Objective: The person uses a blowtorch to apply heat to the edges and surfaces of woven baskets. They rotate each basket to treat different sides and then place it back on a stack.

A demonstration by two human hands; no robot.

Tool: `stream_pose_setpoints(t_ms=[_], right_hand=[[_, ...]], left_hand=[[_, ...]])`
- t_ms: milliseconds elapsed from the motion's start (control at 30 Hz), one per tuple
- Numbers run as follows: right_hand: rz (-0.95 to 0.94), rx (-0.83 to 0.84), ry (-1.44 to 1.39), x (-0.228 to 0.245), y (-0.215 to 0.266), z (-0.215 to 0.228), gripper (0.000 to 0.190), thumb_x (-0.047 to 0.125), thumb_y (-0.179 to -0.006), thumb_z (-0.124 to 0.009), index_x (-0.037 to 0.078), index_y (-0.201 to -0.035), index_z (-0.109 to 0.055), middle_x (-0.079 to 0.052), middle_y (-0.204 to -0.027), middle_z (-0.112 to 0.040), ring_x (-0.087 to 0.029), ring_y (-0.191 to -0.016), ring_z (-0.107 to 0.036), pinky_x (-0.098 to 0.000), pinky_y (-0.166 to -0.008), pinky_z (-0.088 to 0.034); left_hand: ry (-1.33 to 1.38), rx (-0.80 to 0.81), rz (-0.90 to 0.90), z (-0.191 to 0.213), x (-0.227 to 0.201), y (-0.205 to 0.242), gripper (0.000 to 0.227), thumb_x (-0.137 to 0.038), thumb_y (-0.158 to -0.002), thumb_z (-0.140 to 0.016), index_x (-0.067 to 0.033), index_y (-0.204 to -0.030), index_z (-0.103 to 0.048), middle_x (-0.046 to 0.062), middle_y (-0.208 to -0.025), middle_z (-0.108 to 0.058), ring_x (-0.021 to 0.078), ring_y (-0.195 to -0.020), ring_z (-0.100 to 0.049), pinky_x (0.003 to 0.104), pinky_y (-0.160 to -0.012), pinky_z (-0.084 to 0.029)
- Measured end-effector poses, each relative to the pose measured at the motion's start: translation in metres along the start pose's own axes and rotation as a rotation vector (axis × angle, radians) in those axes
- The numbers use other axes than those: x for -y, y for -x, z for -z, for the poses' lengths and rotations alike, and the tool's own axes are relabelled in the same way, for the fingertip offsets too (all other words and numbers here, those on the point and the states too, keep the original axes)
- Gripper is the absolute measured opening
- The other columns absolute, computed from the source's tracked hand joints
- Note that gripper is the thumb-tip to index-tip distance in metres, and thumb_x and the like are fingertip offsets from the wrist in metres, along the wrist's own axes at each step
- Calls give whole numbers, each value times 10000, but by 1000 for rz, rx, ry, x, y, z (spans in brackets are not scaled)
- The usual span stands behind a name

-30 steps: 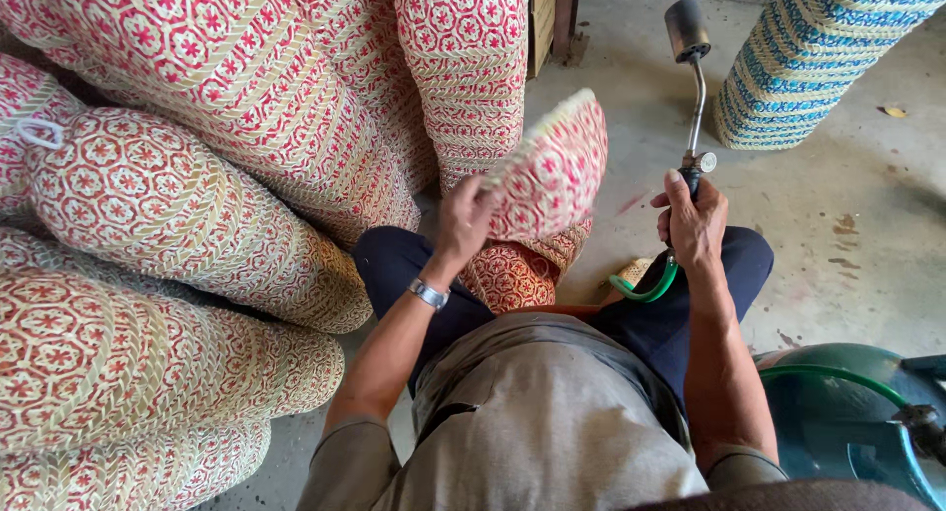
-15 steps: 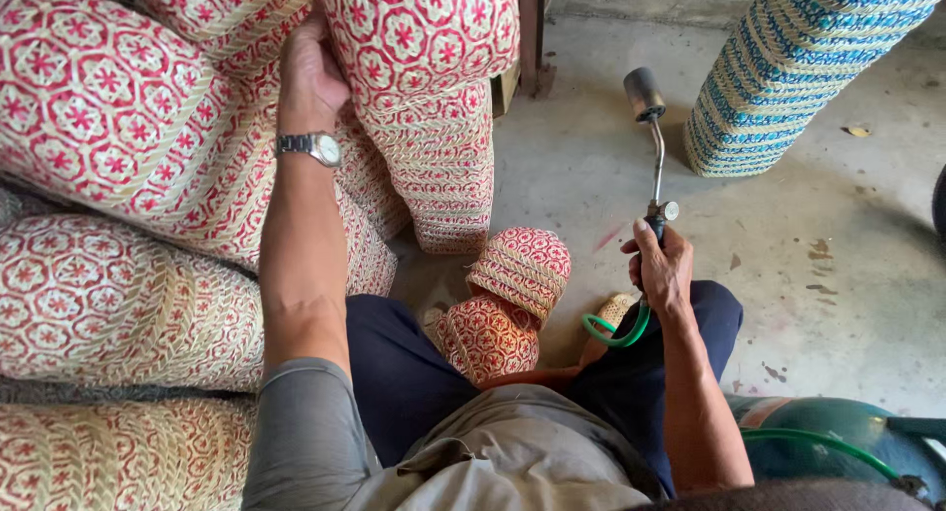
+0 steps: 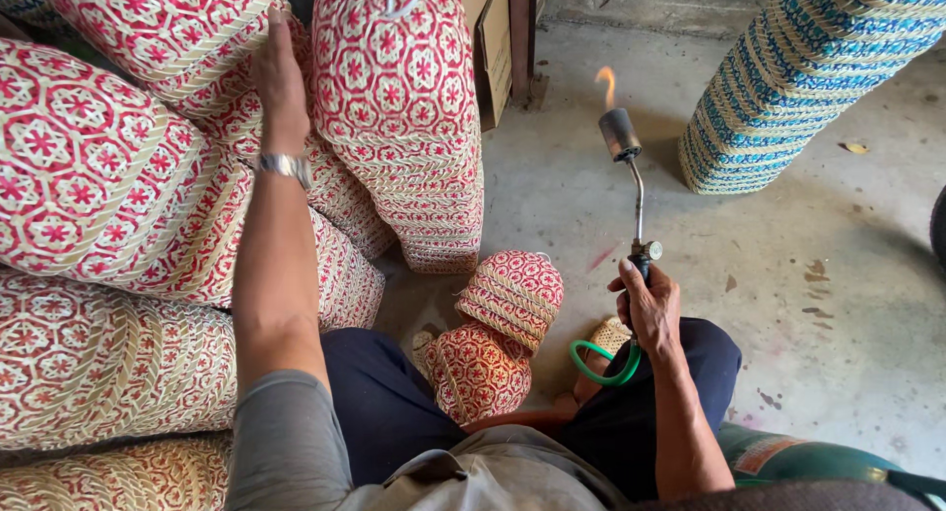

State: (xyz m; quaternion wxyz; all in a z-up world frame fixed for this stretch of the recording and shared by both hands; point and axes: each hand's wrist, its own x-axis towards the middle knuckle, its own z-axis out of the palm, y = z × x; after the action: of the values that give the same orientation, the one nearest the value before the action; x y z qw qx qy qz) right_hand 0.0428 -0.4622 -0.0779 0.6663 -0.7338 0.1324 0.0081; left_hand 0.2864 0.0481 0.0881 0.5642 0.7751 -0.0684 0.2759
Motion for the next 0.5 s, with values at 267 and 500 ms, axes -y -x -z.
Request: stream_pose_setpoints(t_ms=[267,500], right_hand=[[-18,43,-63,-14,-3,-4,458,361,-1053,-612,-58,-870,-642,-107,-612,-558,-111,-449,-480,-282,-417,-387],[-32,64,-83,-22,3,-6,407,351,-1013,-610,-36,-891,-635,-81,-714,-663,-95,-469,-514,-274,-409,-423]], left_hand=[[-675,90,-111,-48,-64,51,1094,-801,-929,-629,-121,-1673,-204,294,-1698,-189,395,-1590,-169,553,-1278,-211],[-647,199,-131,-42,-67,30,978,-716,-1053,-648,-162,-1729,-208,212,-1805,-217,398,-1655,-138,590,-1334,-182]])
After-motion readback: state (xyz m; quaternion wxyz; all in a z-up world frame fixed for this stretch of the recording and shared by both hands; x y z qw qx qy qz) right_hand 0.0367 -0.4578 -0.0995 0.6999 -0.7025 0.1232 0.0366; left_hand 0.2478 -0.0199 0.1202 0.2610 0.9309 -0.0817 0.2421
